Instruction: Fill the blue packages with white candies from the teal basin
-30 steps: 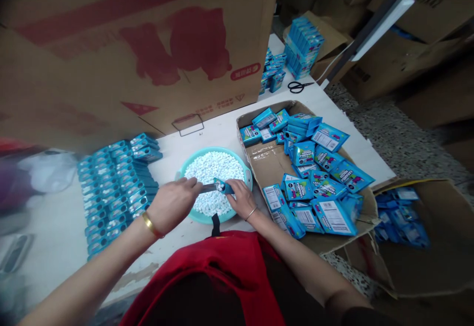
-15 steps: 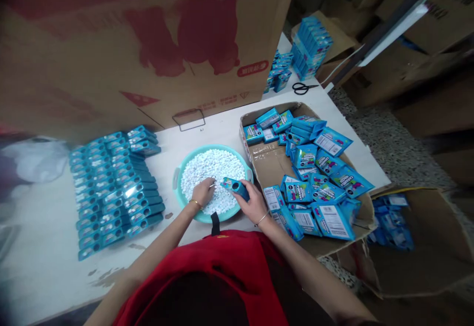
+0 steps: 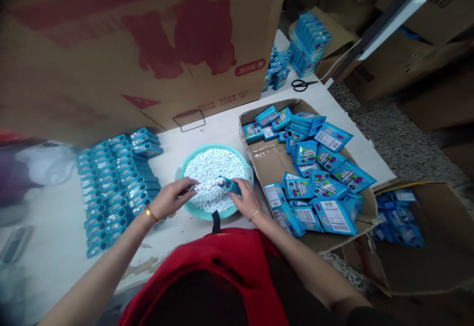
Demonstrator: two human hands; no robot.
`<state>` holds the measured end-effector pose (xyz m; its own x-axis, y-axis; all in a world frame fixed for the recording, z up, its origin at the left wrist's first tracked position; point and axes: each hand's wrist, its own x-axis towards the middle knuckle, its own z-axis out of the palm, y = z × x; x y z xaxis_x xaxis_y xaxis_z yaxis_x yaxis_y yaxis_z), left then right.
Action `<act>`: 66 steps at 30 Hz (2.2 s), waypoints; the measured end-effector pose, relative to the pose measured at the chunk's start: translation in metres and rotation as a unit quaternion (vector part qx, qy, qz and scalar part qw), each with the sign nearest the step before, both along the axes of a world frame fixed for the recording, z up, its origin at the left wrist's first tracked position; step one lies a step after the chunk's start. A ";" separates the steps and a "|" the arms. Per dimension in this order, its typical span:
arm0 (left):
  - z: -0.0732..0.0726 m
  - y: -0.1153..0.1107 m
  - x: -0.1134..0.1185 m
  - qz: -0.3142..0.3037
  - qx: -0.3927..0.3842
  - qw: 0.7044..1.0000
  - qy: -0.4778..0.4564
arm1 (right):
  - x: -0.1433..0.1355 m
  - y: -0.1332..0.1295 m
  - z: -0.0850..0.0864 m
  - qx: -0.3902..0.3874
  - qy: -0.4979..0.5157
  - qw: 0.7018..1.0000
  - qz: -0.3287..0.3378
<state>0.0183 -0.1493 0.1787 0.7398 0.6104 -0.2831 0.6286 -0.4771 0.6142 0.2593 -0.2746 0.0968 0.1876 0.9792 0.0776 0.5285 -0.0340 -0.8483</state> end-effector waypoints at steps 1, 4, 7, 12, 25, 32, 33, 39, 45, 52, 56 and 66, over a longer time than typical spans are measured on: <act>0.011 0.001 0.005 -0.028 0.011 0.999 0.023 | -0.002 0.003 0.002 0.009 -0.007 1.000 0.011; 0.037 0.002 0.026 -0.090 0.053 0.988 0.117 | -0.005 0.007 0.007 0.026 -0.037 0.998 0.038; 0.062 -0.003 0.050 -0.124 0.101 0.963 0.219 | -0.006 0.006 0.012 0.027 -0.056 0.996 0.057; 0.095 -0.016 0.075 -0.168 0.159 0.934 0.272 | -0.006 0.004 0.008 0.023 -0.052 0.996 0.064; -0.093 -0.013 0.031 0.043 -0.014 0.973 0.228 | 0.013 -0.009 0.002 -0.062 0.044 0.996 -0.049; -0.127 -0.029 0.048 0.099 -0.060 0.988 0.098 | 0.016 -0.021 0.001 -0.065 0.068 0.993 -0.074; -0.122 -0.027 0.041 0.100 -0.066 0.989 0.084 | 0.016 -0.022 0.002 -0.064 0.067 0.993 -0.071; -0.063 -0.004 0.004 0.094 -0.058 0.993 -0.048 | 0.014 -0.022 0.003 -0.046 0.034 0.998 -0.036; 0.016 0.010 0.013 -0.032 -0.005 0.999 0.015 | 0.002 -0.001 0.002 0.010 -0.010 1.000 0.012; 0.077 -0.006 0.066 -0.120 0.111 0.954 0.250 | -0.006 0.008 0.002 0.010 -0.022 0.999 0.044; 0.097 -0.016 0.082 -0.144 0.154 0.942 0.261 | -0.005 0.005 -0.003 0.014 -0.009 0.999 0.046; -0.058 0.040 0.012 0.043 0.118 0.968 0.216 | 0.009 -0.008 -0.001 -0.002 0.005 1.000 0.024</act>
<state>0.0306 -0.1091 0.1203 0.5273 0.7499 -0.3996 0.8461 -0.5066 0.1659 0.2680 -0.2823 0.0963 0.1410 0.9874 0.0721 0.5210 -0.0121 -0.8535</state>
